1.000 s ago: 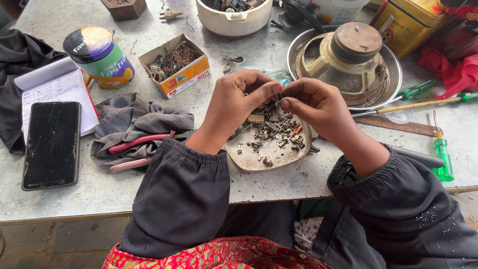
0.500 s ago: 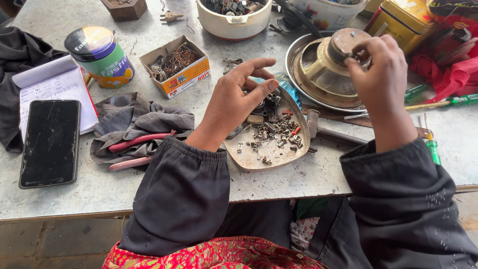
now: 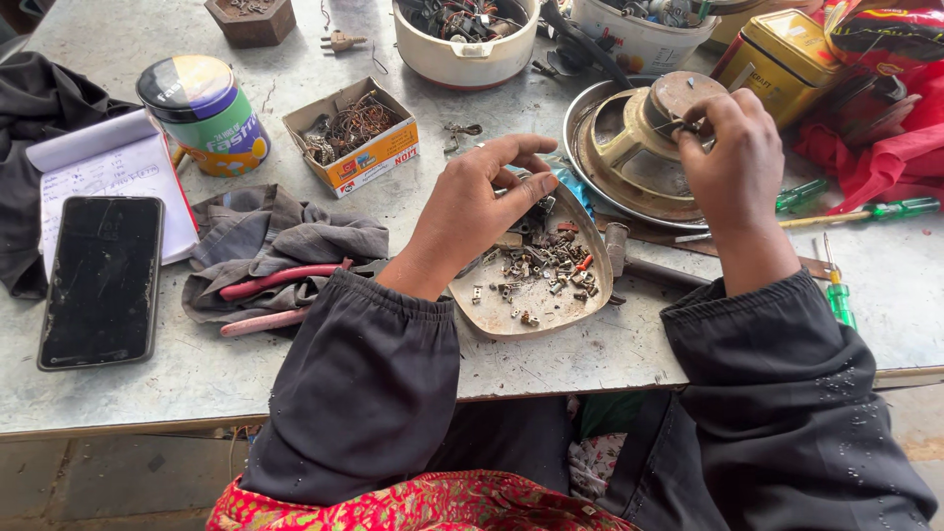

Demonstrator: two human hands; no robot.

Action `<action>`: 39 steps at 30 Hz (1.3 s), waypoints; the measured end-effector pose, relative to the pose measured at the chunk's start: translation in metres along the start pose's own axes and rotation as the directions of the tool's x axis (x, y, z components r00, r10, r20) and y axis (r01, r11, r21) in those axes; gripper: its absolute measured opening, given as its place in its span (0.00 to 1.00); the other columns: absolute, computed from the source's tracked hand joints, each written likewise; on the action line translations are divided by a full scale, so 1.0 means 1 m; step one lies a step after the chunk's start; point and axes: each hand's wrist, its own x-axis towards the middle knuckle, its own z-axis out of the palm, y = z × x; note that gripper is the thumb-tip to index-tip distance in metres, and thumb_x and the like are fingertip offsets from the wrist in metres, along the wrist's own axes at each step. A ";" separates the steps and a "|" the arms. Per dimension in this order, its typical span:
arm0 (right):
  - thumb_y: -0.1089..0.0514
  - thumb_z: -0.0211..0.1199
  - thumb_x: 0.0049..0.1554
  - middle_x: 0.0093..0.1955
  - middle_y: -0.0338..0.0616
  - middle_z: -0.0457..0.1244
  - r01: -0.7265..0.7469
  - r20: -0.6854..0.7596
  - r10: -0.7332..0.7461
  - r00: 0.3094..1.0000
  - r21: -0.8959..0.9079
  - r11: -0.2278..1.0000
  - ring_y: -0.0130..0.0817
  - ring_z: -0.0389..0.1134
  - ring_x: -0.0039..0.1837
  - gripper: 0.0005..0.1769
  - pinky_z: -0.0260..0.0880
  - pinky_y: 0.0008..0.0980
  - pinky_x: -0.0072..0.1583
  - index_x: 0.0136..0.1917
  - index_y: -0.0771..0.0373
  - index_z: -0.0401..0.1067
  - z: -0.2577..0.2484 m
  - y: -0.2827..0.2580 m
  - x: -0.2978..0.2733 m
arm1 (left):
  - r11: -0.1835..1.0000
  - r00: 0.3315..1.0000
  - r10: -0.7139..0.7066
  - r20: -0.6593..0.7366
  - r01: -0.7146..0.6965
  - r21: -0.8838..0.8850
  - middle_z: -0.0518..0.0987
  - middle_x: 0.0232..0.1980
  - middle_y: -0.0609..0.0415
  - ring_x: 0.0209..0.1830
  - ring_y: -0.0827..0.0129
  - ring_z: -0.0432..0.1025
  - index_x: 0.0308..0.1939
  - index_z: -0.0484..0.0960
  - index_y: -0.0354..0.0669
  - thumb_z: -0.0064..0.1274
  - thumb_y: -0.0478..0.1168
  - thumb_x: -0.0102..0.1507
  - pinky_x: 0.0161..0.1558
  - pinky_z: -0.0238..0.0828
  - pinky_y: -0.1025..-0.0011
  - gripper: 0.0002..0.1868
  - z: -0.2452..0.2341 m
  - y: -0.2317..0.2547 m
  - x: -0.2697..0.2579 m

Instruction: The person sits at a cluttered workbench and uses a screwdriver to disassemble small electronic components. They manipulate various small parts, including screws and metal pieces, sorting them into a metal tray and a small box while occasionally picking up and examining other items on the table.

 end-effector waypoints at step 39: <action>0.69 0.62 0.61 0.64 0.43 0.62 -0.370 0.412 -0.166 0.896 0.899 0.234 0.26 0.69 0.58 0.22 0.77 0.29 0.58 0.68 0.66 0.68 -0.023 -0.095 -0.011 | 0.831 0.936 -0.241 0.257 0.336 -0.444 0.87 0.41 0.52 0.36 0.78 0.80 0.54 0.83 0.31 0.62 0.38 0.64 0.38 0.81 0.79 0.18 0.007 -0.010 0.002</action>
